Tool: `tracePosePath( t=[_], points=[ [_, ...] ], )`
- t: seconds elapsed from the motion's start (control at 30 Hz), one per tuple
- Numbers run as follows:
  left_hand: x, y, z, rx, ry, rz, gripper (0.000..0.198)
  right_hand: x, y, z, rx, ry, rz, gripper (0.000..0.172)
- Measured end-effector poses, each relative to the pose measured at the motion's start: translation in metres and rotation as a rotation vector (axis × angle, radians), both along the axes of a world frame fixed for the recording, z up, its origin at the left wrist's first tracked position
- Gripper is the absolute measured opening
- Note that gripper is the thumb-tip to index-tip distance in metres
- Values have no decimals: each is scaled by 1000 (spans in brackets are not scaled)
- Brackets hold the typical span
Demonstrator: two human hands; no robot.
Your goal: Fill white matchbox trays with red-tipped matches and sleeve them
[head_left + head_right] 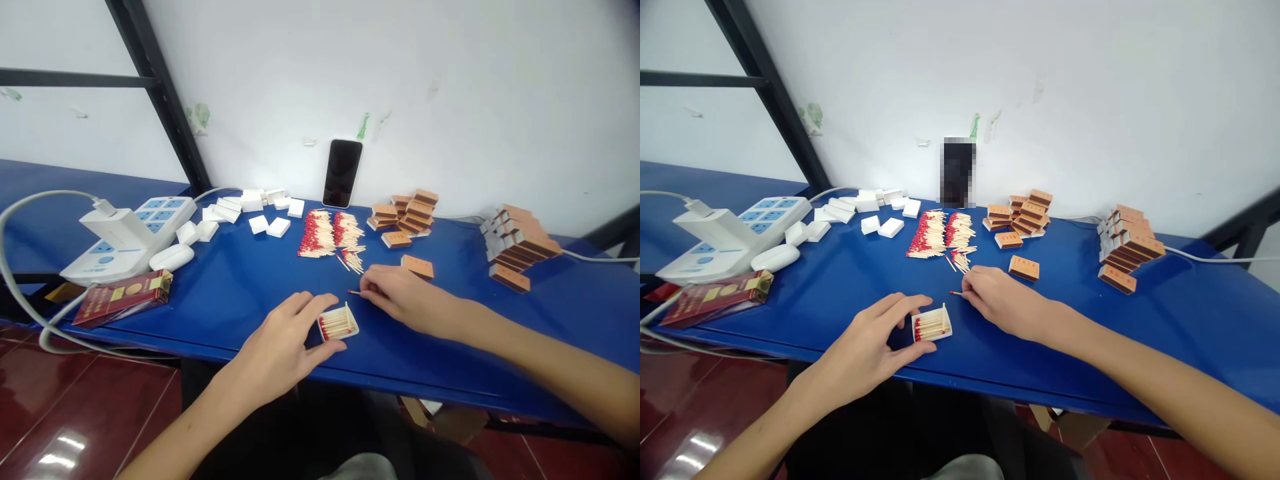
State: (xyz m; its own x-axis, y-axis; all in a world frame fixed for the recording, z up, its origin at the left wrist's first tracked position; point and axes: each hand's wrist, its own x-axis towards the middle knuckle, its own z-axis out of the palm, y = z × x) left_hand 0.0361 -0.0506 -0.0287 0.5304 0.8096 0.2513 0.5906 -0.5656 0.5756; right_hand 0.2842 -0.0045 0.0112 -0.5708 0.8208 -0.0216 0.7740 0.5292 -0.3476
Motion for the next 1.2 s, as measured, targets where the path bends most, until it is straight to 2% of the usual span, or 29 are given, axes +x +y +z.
tracePosePath(
  t=[0.1,0.17,0.27,0.33,0.47,0.6,0.73,0.87,1.07,1.13,1.2],
  points=[
    [0,0,-2,1,-3,15,51,-5,-7,6,-8,50,49,17],
    [-1,0,-2,-1,6,13,53,-12,-15,9,-6,52,152,17],
    [-2,-1,-3,2,9,3,55,-21,-22,6,103,-51,357,19],
    [-2,-1,-3,-2,3,-4,56,-24,-22,3,185,-94,410,21],
    [-2,-2,0,-12,0,-13,51,-20,-18,9,93,-70,346,26],
    [-2,-1,4,-30,2,-72,27,-17,-14,21,-48,-116,302,25],
    [-3,0,6,-51,-7,-121,9,-13,-11,20,-70,-132,335,21],
    [-4,-1,6,-62,-4,-140,10,-14,-17,15,-104,-101,302,22],
    [-3,-2,5,-81,7,-92,14,-28,-29,15,-96,-47,226,21],
    [-3,-1,5,-73,7,-96,16,-26,-24,15,-56,32,175,20],
    [-4,-1,4,-59,9,-106,20,-21,-12,13,55,88,76,19]
  ],
)
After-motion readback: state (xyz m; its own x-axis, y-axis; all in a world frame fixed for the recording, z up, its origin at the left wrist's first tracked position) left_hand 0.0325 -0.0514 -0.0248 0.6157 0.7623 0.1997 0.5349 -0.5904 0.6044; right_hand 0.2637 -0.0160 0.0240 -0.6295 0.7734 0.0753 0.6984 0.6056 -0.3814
